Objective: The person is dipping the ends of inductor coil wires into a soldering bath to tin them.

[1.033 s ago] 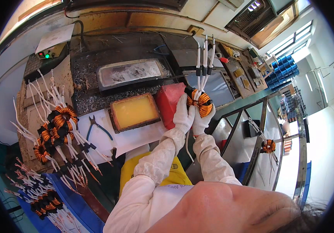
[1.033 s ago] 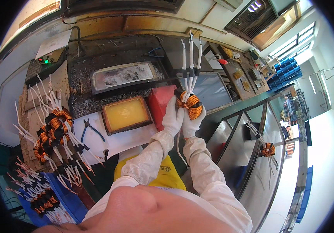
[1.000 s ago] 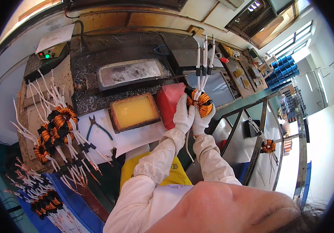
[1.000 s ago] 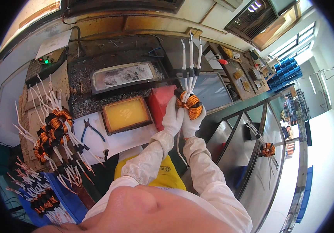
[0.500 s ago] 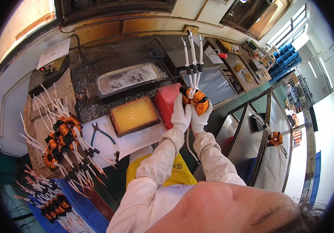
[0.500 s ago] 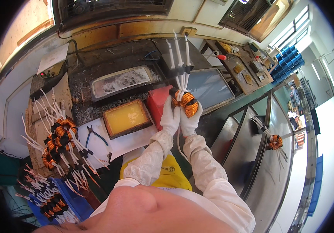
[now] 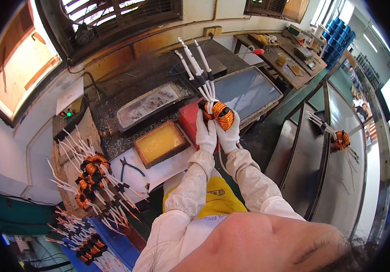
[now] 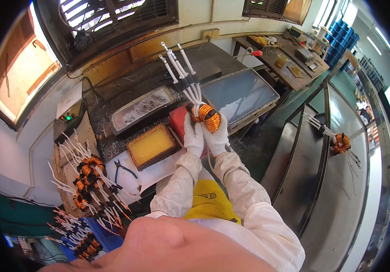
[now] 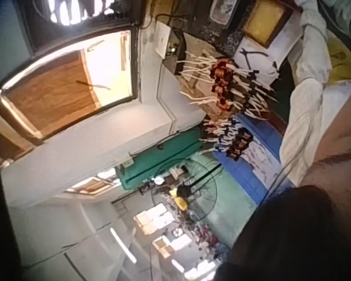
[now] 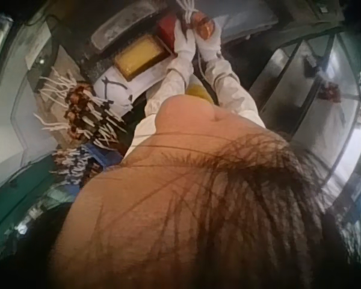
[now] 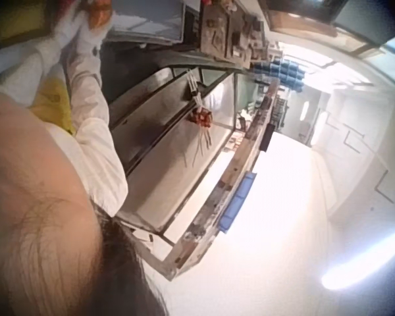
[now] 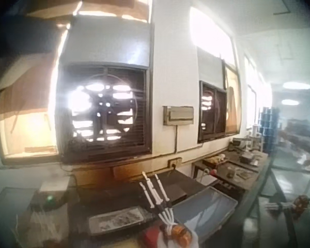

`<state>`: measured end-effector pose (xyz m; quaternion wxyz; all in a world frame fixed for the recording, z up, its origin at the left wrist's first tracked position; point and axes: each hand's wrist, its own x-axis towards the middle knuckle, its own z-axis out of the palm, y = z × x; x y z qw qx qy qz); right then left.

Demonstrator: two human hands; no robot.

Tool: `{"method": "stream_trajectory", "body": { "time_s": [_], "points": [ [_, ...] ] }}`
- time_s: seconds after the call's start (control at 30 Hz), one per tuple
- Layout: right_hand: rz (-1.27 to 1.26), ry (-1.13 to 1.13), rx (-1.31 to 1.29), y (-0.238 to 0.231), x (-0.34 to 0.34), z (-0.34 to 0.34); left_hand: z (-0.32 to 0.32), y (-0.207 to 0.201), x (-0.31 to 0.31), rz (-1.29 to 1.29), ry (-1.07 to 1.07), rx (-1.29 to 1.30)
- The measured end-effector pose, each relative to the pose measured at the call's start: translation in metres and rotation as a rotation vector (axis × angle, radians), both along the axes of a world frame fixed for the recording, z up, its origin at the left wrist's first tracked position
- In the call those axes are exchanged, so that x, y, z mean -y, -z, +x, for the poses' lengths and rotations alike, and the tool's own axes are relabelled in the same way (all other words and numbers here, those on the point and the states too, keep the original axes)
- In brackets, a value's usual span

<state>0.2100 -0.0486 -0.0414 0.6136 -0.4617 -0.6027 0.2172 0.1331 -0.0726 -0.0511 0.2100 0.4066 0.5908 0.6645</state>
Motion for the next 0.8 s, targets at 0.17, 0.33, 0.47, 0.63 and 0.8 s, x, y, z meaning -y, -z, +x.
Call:
{"method": "stream_trajectory", "body": {
  "time_s": [0.17, 0.33, 0.47, 0.63, 0.8],
  "points": [
    [0.012, -0.005, 0.040, -0.001, 0.002, 0.002, -0.003, 0.010, -0.005, 0.013, 0.005, -0.009],
    [0.039, -0.008, 0.004, -0.001, 0.004, 0.004, -0.003, 0.011, -0.008, 0.078, 0.034, 0.008],
    [0.049, 0.024, 0.027, -0.006, 0.005, 0.004, -0.006, 0.009, -0.006, 0.033, 0.033, -0.023],
    [0.078, -0.033, -0.005, -0.006, 0.005, 0.004, -0.004, -0.003, -0.002, 0.024, 0.031, -0.040],
    [0.069, -0.037, -0.015, -0.012, 0.008, 0.005, -0.005, -0.002, 0.000, -0.005, 0.020, -0.074]
  ]
}}
